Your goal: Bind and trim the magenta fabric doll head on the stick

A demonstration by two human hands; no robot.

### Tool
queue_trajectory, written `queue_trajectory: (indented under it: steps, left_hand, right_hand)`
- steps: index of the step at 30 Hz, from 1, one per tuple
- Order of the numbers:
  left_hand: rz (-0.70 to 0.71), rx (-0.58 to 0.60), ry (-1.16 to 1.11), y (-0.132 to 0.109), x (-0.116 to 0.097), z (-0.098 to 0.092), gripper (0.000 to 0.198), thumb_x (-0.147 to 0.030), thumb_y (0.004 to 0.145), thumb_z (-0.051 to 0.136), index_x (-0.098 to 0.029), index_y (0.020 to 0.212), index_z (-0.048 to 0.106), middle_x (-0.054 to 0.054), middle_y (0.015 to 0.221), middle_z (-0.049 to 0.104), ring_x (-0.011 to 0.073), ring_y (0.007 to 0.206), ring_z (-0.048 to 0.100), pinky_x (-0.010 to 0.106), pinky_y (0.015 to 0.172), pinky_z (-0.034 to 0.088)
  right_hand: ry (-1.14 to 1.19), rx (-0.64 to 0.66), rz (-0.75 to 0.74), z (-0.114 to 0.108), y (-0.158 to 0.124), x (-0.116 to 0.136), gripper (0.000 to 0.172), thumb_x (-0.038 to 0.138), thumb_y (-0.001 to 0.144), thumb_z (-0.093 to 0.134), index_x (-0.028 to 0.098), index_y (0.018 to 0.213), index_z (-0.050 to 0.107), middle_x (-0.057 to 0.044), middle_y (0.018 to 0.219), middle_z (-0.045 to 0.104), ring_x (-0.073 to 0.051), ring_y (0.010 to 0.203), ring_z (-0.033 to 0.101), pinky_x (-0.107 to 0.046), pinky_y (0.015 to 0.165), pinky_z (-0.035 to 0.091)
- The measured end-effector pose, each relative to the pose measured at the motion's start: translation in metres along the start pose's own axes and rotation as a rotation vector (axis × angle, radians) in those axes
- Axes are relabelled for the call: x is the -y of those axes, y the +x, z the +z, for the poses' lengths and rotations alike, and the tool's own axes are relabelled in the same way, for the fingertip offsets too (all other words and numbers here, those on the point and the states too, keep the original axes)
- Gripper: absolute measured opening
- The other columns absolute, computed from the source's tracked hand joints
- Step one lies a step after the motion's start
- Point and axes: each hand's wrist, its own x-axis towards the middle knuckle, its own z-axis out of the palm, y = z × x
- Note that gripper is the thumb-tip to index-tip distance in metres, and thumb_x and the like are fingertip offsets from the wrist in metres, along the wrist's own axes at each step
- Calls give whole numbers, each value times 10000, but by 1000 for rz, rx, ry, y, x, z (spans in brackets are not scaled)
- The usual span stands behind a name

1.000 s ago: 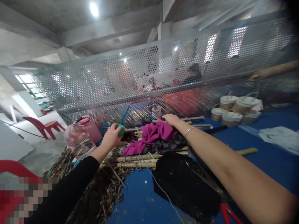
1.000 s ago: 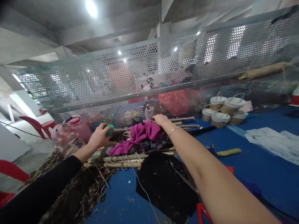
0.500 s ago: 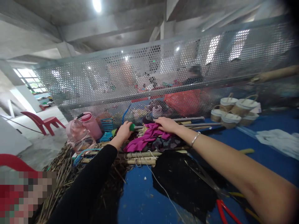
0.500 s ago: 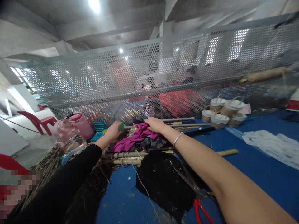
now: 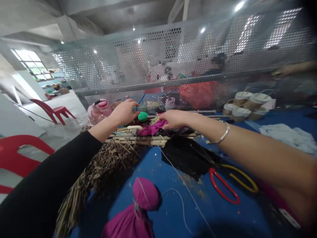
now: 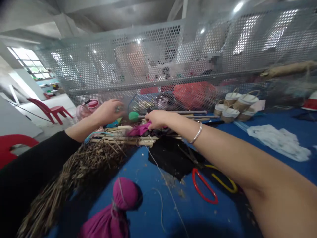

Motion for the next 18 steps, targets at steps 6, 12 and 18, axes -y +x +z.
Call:
queue_trajectory:
  steps: [6,12,18]
  left_hand:
    - [-60,174,-15,-144,-63,-21,219,-389,800,578,-210,863,688,61,753,676,239,714,638,348,747,474]
    - [-322,304,-264,-278,-102,32,529,-484,734,631,-172,1154,547,144,913,694,319,833,659,350,674,451]
    - [-477,100,-557,-301,-115,68,380,-269,670,686,-189,973,472,63,868,640,221,798,595,289,679,406]
  right_hand:
    - [83,100,-54,2,-82,87,356,356,757,654,202,1077,645,-94,1007,685,-257,873,632,-304,696,421]
    - [572,75,-10,63,-168,159,373,403,779,609,187,1082,633,-99,1017,684,-241,886,635,-311,753,462]
    - [924,-499,201,114,-157,219,581,441,780,625,177,1284,506,-147,1308,535,-277,1188,511,-436,993,398]
